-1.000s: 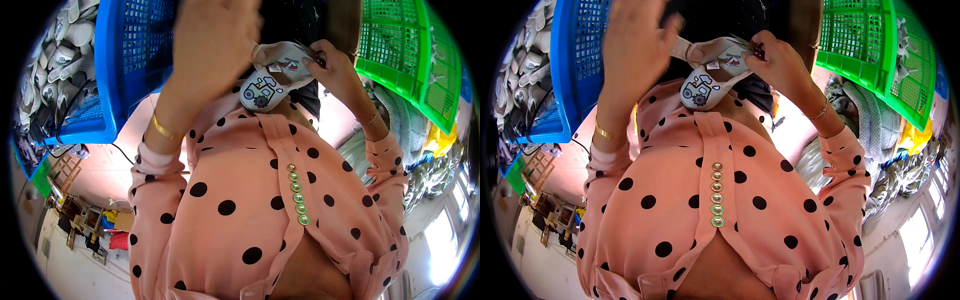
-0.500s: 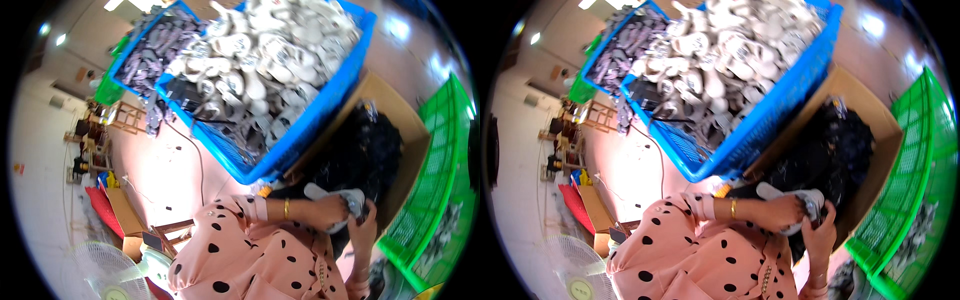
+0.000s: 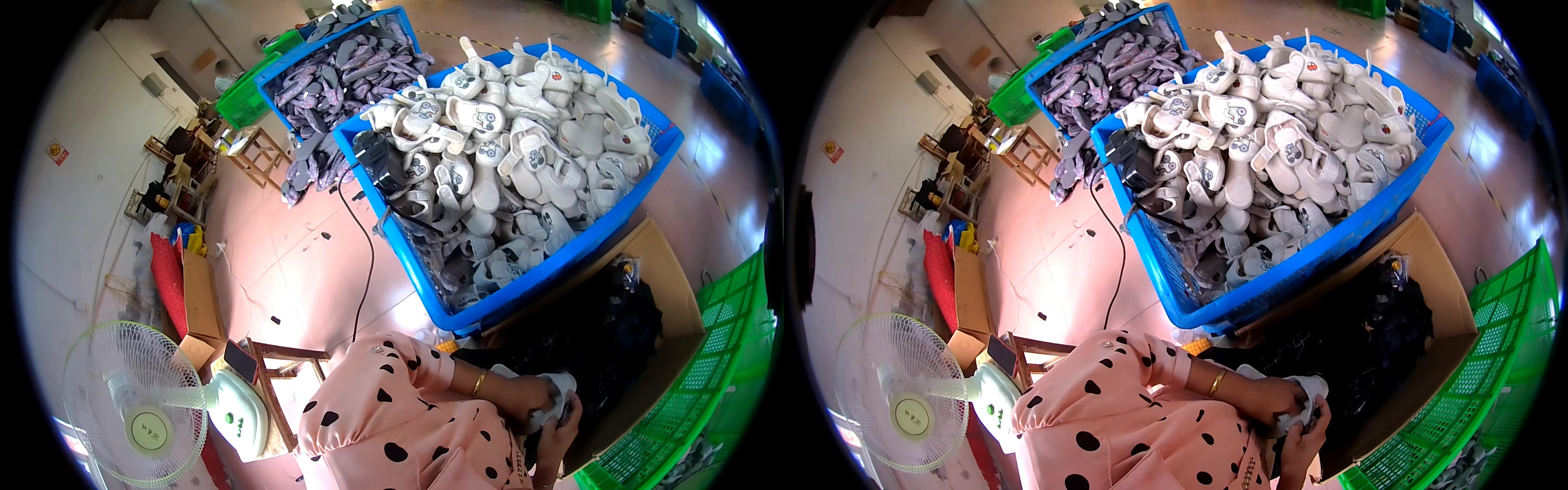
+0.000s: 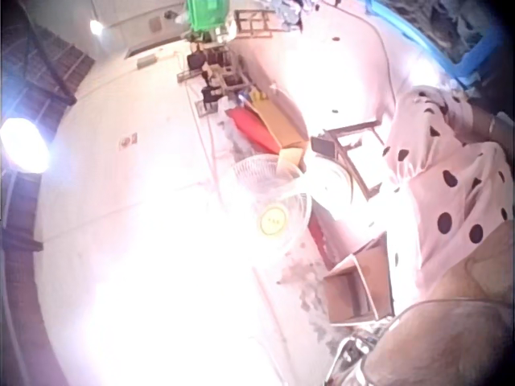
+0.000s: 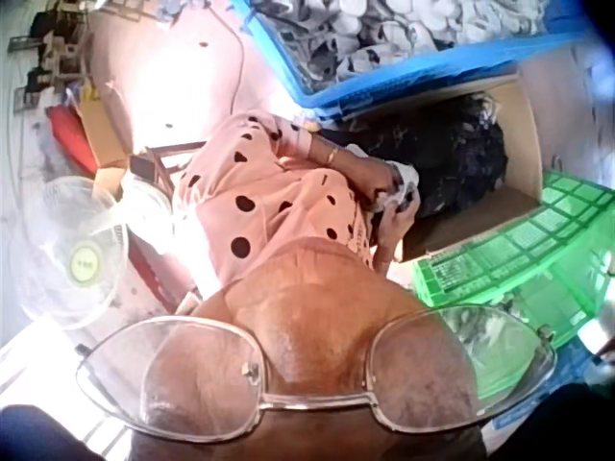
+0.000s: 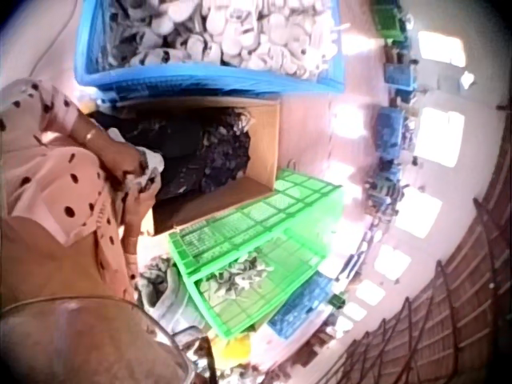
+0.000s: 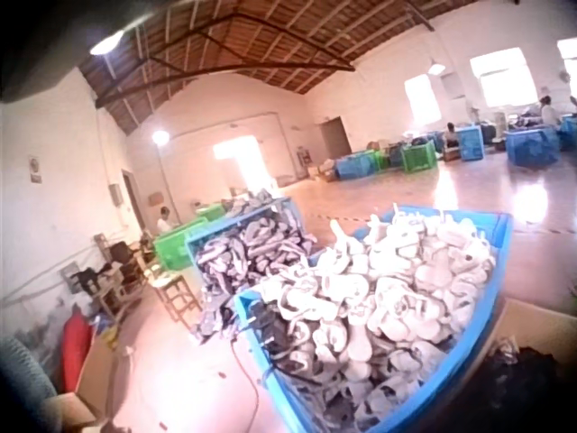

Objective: The person uses a pair of scissors to trim loose threads and excess fabric from the edges of a white slipper. They hold the slipper in their left hand and carefully cut around the perimeter and the strap area. The person works on a single slipper throughout the clip, occasionally adjusting its position to access different sides.

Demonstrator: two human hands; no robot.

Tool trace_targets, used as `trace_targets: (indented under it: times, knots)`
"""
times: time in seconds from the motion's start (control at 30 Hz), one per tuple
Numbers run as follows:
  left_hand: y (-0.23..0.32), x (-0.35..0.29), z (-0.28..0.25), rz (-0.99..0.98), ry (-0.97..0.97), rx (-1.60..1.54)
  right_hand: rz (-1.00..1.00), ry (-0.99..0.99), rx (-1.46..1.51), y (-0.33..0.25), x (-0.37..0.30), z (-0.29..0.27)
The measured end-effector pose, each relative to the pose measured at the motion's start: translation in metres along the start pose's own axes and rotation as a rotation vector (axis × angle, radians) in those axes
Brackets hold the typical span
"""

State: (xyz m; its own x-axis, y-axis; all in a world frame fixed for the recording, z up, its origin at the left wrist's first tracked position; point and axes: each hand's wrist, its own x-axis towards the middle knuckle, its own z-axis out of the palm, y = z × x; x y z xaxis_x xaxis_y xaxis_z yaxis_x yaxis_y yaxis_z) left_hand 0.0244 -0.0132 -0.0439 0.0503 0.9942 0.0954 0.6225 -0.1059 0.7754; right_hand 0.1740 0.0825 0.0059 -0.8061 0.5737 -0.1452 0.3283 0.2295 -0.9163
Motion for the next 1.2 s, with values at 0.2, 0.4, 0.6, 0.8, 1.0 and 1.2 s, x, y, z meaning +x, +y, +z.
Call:
trace_targets:
  times: [0.2, 0.4, 0.6, 0.8, 1.0, 1.2]
  knots:
    - [0.000, 0.014, -0.019, 0.002, -0.203, -0.072, -0.078, 0.062, 0.087, 0.013, 0.008, 0.002]
    - [0.003, 0.023, -0.033, 0.222, 0.054, 0.016, -0.084, 0.099, 0.091, -0.004, 0.021, -0.013]
    - [0.012, 0.026, -0.041, 0.153, -0.104, 0.185, 0.030, 0.005, -0.081, -0.027, 0.032, -0.022]
    - [0.020, 0.032, -0.052, 0.109, 0.051, 0.321, 0.085, 0.156, 0.020, -0.013, 0.048, -0.026]
    - [0.017, 0.051, -0.078, 0.149, 0.341, 0.368, 0.085, 0.301, -0.161, 0.003, 0.072, -0.027]
    - [0.024, 0.068, -0.110, 0.296, 0.686, 0.340, -0.164, 0.352, 0.003, -0.055, 0.106, -0.046]
